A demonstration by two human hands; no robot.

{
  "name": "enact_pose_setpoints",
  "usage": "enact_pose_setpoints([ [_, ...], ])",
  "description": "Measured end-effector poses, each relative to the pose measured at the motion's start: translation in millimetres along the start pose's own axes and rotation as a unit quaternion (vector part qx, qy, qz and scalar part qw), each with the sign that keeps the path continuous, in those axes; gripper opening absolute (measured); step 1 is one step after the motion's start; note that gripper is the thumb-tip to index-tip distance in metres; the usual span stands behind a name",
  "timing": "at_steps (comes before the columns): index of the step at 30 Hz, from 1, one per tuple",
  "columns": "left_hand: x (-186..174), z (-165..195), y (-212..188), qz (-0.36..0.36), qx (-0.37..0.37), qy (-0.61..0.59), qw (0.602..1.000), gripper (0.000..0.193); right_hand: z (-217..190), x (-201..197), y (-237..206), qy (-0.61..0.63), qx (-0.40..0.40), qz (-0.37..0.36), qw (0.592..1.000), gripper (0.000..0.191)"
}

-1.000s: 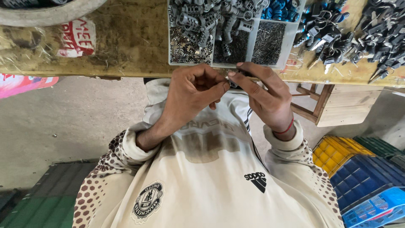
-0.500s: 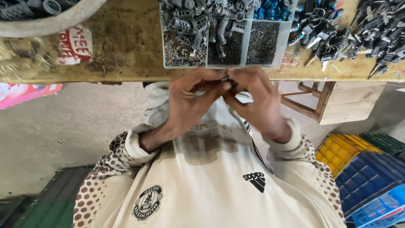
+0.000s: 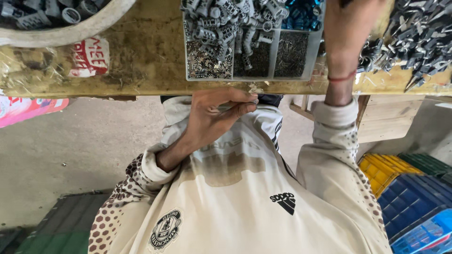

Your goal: The person picks small metal components from a compartment tray on the workbench and screws them together by hand, twisting the pieces to join them, then sets the finished assemblies in a pile on the table beside the tray.

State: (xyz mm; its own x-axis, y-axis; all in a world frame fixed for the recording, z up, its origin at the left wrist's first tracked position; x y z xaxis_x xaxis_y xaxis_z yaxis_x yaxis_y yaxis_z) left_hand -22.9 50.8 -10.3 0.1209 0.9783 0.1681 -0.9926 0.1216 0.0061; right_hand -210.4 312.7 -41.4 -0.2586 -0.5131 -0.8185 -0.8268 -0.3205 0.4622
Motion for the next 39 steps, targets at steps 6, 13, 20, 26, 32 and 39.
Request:
enact_pose_setpoints([
  [6, 0, -5, 3, -0.025, 0.065, 0.074, 0.995, 0.016, -51, -39, -32, 0.496, 0.177, -0.087, 0.846, 0.018],
  [13, 12, 11, 5, -0.073, 0.220, 0.289, 0.929, 0.021, -133, -70, -64, 0.472, 0.131, -0.184, 0.852, 0.028],
  [20, 19, 24, 5, -0.118, 0.320, 0.375, 0.862, 0.014, -135, -66, -74, 0.553, 0.186, -0.276, 0.764, 0.026],
  [26, 11, 36, 5, -0.139, 0.337, 0.380, 0.850, 0.033, -136, -49, -78, 0.548, 0.253, -0.327, 0.727, 0.027],
  [32, 18, 28, 11, -0.051, 0.163, 0.175, 0.970, 0.045, -155, -40, -95, 0.680, 0.300, -0.298, 0.599, 0.034],
  [39, 25, 35, 2, -0.019, 0.200, 0.202, 0.958, 0.038, -142, -52, -94, 0.650, 0.190, -0.336, 0.655, 0.039],
])
Point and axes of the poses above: each hand's wrist, its own y-axis towards the middle knuckle, its own x-axis out of the palm, z = x × y, the point moved 5 cm from there along y, towards the middle knuckle, and after that the axes turned 1 degree about -x, right-handed, at the moved point
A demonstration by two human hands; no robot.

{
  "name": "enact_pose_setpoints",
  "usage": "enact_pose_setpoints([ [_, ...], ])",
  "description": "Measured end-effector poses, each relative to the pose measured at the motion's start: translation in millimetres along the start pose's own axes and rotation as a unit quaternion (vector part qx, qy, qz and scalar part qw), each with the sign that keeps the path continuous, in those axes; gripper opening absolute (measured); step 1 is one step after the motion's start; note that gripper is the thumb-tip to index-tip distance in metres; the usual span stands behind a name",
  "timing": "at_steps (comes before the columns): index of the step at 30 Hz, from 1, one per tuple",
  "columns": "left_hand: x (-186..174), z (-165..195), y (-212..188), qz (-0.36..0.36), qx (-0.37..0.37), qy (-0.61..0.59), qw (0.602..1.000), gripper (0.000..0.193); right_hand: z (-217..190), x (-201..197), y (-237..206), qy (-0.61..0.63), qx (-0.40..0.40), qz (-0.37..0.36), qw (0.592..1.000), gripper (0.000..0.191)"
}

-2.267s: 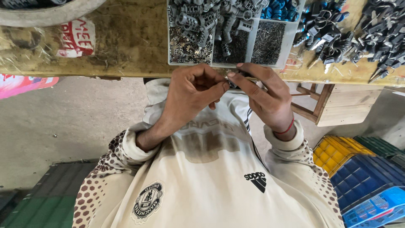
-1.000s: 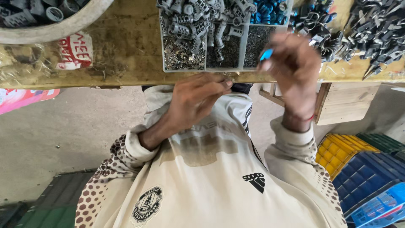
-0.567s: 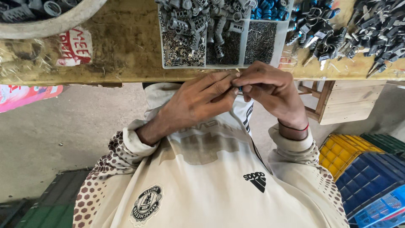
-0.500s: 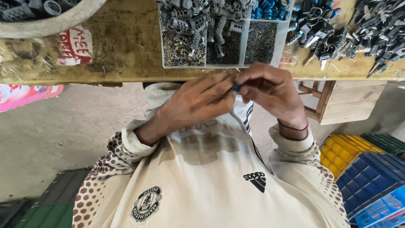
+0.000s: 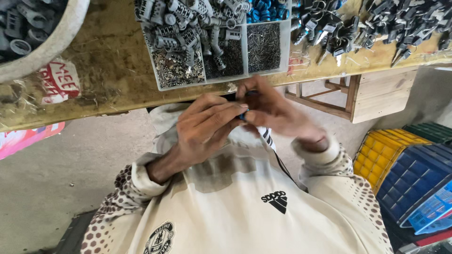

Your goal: The person picks small metal components from a compartment tray on the workbench and screws them together by hand, twisting the pieces to join them, then sets the finished assemblies in a pile on the table beside the tray.

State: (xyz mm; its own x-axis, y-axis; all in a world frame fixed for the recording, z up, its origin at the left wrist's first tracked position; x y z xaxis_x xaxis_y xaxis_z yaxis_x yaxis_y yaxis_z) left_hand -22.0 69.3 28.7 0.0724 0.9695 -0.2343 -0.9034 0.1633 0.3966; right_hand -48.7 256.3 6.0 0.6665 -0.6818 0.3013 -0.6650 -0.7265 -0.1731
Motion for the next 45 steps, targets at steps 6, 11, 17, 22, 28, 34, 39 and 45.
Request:
enact_pose_setpoints([
  [6, -14, -9, 3, 0.010, -0.032, 0.006, 0.999, 0.038, -56, -131, -38, -0.736, -0.054, 0.278, 0.615, 0.025],
  [11, -15, -14, 3, 0.006, -0.073, -0.023, 0.997, 0.038, -47, -155, -57, -0.681, -0.060, 0.271, 0.677, 0.015],
  [17, -11, -17, 5, -0.018, -0.078, -0.029, 0.996, 0.036, -44, -148, -52, -0.665, -0.111, 0.297, 0.676, 0.010],
  [22, -10, -16, 8, -0.030, -0.072, -0.024, 0.997, 0.035, -43, -151, -50, -0.608, -0.076, 0.382, 0.692, 0.018],
  [28, -3, -16, 9, -0.050, -0.063, -0.030, 0.996, 0.038, -51, -142, -44, -0.687, -0.150, 0.325, 0.633, 0.027],
  [34, 3, -17, 8, -0.058, -0.063, -0.033, 0.996, 0.037, -14, -181, -34, -0.501, -0.089, 0.463, 0.726, 0.037],
  [39, -1, -14, 9, -0.054, -0.074, -0.047, 0.995, 0.036, -1, -183, -38, -0.571, -0.196, 0.433, 0.669, 0.023],
  [45, -3, -14, 9, -0.048, -0.083, -0.045, 0.994, 0.037, -17, -181, -54, -0.358, -0.341, 0.438, 0.750, 0.018],
])
Point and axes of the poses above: each hand's wrist, its own y-axis towards the middle knuckle, its own x-axis out of the palm, z = x × y, the point moved 5 cm from there along y, towards the middle knuckle, and after that the axes turned 1 degree about -x, right-handed, at the moved point
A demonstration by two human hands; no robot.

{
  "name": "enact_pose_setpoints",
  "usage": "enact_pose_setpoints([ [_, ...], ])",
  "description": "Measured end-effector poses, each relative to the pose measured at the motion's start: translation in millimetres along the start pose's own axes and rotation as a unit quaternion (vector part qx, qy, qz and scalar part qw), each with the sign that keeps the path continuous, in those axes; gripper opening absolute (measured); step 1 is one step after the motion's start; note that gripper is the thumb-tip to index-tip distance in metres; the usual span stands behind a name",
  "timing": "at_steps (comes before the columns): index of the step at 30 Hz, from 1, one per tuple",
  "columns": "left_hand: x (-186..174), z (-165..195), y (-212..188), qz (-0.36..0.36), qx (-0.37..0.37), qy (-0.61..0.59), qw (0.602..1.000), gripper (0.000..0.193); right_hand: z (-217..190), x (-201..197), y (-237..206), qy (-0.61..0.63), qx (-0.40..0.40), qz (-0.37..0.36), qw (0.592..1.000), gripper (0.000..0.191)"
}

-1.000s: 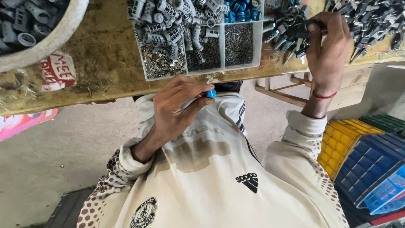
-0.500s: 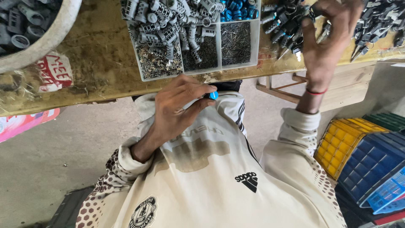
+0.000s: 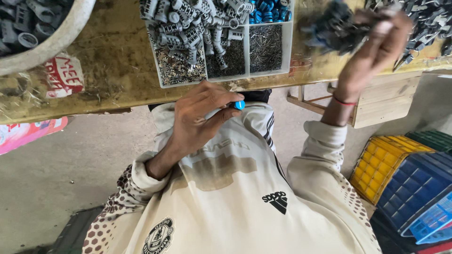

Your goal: The person picks small metal components from a compartment tray on the workbench and screws them together by hand, twisting the pieces to join them, then sets the finished assemblies in a pile on the table beside the tray.

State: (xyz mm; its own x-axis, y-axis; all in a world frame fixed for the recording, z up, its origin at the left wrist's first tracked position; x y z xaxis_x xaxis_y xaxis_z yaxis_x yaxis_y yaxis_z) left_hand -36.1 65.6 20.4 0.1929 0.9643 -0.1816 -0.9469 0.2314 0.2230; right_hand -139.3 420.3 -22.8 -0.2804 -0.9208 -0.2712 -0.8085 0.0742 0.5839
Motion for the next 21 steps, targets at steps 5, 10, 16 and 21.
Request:
enact_pose_setpoints([
  [5, 8, 1, 2, -0.037, -0.008, -0.045, 0.998, 0.036, -84, -35, 15, 0.006, 0.078, -0.032, 0.996, 0.025],
  [10, 35, 9, 12, -0.056, 0.069, -0.027, 0.996, 0.040, -161, 10, 5, -0.086, -0.052, -0.374, 0.922, 0.039],
  [16, 29, 13, -4, -0.058, 0.125, 0.083, 0.987, 0.046, -197, 68, -1, -0.095, -0.083, -0.485, 0.865, 0.057],
  [21, 40, 4, -12, -0.143, 0.196, 0.182, 0.953, 0.043, -201, 91, -16, -0.186, -0.102, -0.522, 0.826, 0.074],
])
Point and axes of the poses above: each hand's wrist, its own y-axis towards the middle knuckle, its own x-axis out of the palm, z = x × y, the point moved 5 cm from there along y, towards the middle knuckle, and after that the axes turned 1 degree about -x, right-handed, at the moved point
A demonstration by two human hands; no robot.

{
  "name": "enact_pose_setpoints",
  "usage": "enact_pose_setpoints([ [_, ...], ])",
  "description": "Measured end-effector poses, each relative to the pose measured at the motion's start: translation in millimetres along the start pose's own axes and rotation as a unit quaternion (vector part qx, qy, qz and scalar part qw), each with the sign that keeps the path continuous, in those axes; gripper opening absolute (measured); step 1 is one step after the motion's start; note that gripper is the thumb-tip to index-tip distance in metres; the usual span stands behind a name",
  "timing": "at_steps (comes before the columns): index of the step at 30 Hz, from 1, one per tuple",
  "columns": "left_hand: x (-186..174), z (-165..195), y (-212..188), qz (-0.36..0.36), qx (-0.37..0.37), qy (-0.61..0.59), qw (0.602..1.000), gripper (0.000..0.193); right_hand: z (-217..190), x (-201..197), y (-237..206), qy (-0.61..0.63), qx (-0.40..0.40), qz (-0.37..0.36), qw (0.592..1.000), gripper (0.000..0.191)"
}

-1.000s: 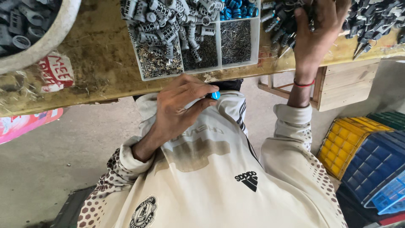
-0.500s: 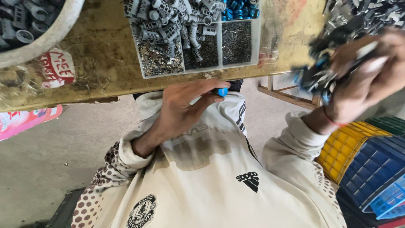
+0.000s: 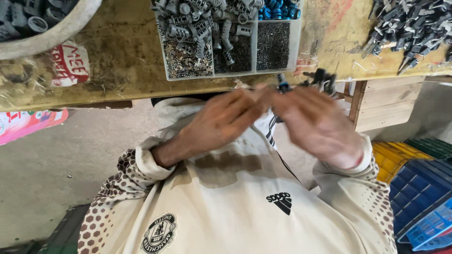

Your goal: The person picks small metal components from a compartment tray on the workbench and screws them together by hand, twisting the pieces to join them, then sets the finished assemblies in a pile on the table beside the tray.

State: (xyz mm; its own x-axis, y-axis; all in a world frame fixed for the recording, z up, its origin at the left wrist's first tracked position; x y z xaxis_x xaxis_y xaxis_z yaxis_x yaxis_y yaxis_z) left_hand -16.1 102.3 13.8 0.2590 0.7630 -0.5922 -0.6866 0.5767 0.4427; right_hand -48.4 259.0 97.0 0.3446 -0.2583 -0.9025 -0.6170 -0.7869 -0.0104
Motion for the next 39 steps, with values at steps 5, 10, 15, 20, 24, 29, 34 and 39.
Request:
enact_pose_setpoints([
  [5, 4, -12, -2, 0.064, -0.100, -0.198, 0.973, 0.043, -1, 17, -1, 0.042, 0.035, -0.022, 0.998, 0.073],
  [10, 14, -12, 12, 0.143, -0.113, -0.242, 0.953, 0.061, 18, 3, -21, 0.057, -0.006, 0.106, 0.993, 0.065],
  [15, 3, -35, -1, 0.171, -0.163, -0.264, 0.935, 0.055, 96, -9, -85, 0.021, 0.217, 0.215, 0.952, 0.063],
  [20, -18, -47, -29, 0.175, -0.246, -0.242, 0.922, 0.042, 175, 15, -125, -0.047, 0.342, 0.281, 0.896, 0.058],
  [24, -29, -47, -38, 0.193, -0.253, -0.222, 0.922, 0.033, 182, 9, -95, -0.114, 0.269, 0.245, 0.924, 0.050],
  [29, -61, -55, -60, 0.170, -0.331, 0.046, 0.927, 0.014, 108, -61, -40, 0.149, 0.240, 0.262, 0.923, 0.025],
  [34, -66, -61, -52, 0.057, -0.391, 0.189, 0.899, 0.012, 42, 27, 63, 0.080, 0.026, 0.042, 0.996, 0.008],
  [39, -69, -60, -34, 0.009, -0.380, 0.249, 0.891, 0.007, 57, 76, 68, -0.051, 0.074, -0.004, 0.996, 0.013],
])
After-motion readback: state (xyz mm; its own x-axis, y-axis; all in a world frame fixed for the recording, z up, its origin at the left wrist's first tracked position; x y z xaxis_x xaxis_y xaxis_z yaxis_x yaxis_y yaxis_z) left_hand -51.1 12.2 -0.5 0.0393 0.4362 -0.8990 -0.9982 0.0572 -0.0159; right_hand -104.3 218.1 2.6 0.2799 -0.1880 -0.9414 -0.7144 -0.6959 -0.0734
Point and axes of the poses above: each hand's wrist, its own y-axis towards the middle knuckle, its own x-axis out of the palm, z = x × y, the point moved 5 cm from there along y, towards the middle knuckle, and after that the axes turned 1 degree about -x, right-handed, at the moved point
